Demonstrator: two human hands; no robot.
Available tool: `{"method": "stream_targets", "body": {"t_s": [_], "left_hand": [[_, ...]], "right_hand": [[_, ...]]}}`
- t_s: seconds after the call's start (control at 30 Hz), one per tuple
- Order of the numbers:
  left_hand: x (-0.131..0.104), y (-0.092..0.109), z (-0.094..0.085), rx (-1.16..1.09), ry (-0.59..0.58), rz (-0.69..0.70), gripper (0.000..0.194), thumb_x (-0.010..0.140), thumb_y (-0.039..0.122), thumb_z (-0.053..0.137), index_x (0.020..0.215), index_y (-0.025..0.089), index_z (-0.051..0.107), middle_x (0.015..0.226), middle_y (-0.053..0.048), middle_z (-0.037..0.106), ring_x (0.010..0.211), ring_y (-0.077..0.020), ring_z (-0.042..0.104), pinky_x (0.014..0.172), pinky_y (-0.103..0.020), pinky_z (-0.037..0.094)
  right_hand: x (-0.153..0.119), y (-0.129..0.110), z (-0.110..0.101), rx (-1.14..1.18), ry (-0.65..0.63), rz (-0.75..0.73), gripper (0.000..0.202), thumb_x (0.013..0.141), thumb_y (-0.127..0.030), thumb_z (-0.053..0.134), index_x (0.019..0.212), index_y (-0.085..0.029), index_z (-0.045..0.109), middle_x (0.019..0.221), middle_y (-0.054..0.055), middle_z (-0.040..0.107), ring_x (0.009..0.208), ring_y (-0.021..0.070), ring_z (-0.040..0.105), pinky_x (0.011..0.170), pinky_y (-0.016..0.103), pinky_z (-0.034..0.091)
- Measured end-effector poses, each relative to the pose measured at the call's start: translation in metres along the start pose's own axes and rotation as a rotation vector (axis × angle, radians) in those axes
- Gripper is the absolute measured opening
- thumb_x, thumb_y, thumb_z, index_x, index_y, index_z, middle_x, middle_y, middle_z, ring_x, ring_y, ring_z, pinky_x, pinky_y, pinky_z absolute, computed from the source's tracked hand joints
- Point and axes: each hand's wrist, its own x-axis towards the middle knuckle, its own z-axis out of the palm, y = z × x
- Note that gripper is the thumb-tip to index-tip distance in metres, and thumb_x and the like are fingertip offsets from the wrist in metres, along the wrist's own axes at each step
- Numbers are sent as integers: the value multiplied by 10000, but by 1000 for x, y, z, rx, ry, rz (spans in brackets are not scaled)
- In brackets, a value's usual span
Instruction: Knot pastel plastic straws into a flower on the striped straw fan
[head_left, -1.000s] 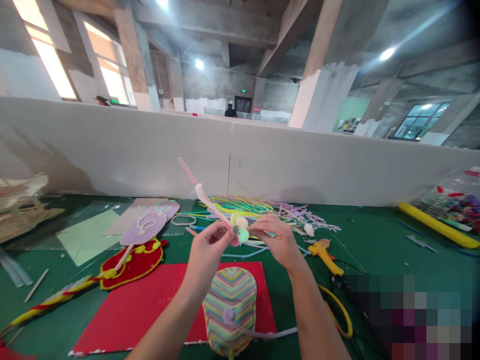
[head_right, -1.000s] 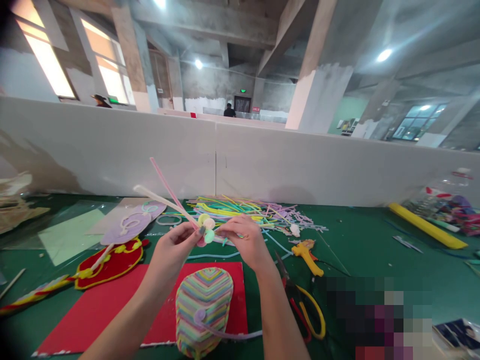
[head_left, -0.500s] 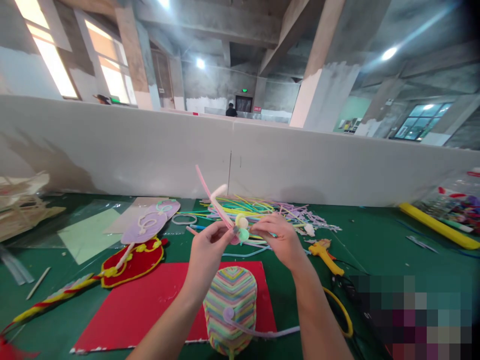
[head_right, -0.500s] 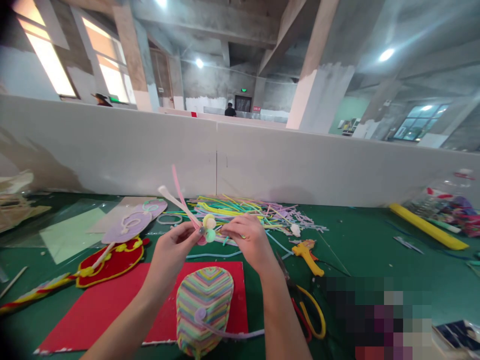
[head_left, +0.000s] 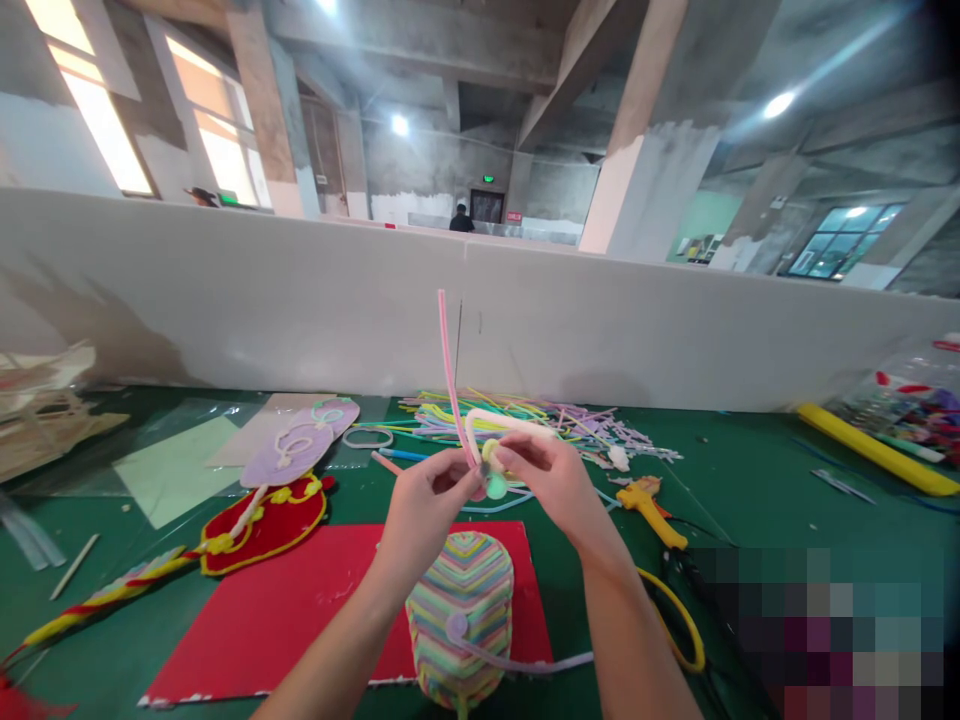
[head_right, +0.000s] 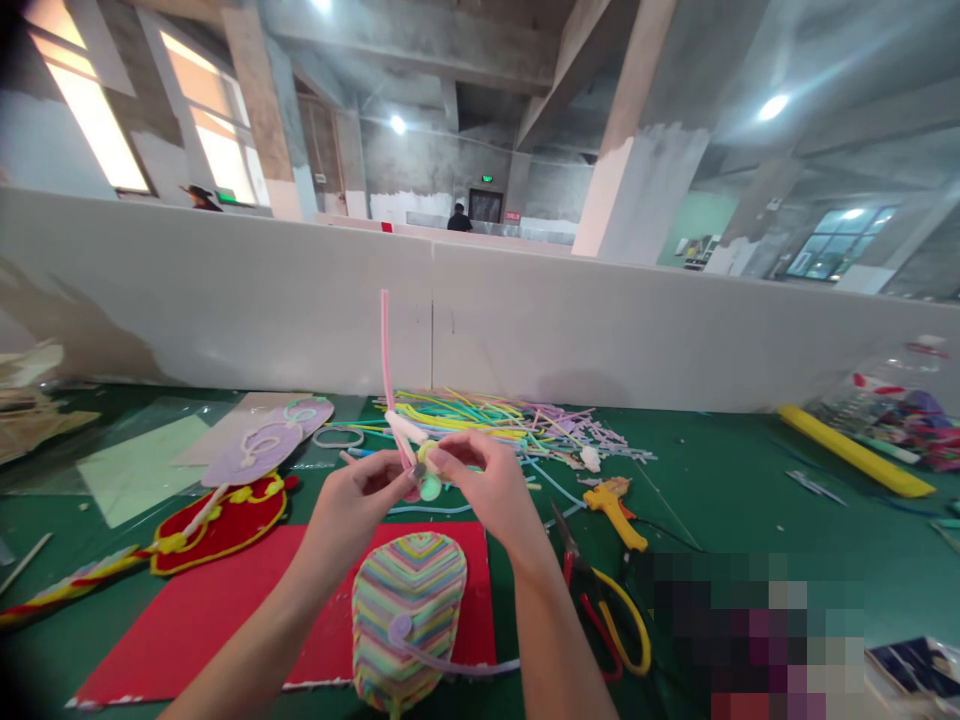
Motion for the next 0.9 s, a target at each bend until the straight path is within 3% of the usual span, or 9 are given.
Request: {"method": "stream_targets", "body": {"t_s": [0.17, 0.9], "left_hand": [[2, -5, 1, 14, -1, -19, 123, 714, 288, 615, 733, 174, 655, 624, 0, 640, 593, -134, 606, 556, -206, 474], [9, -12, -4, 15, 15, -8, 149, 686, 292, 594, 712, 161, 660, 543, 6, 601, 530, -129, 550, 518, -210, 428]], "right_hand": [[-2, -1, 6, 64, 33, 41, 189, 713, -345, 653, 792, -173, 644, 747, 38, 683, 700, 170, 644, 653, 295, 527], [-4, -3, 10, -51, 14, -122, 140, 766, -308, 615, 797, -189, 681, 792, 41, 667, 746, 165, 624, 689, 293, 513]]}}
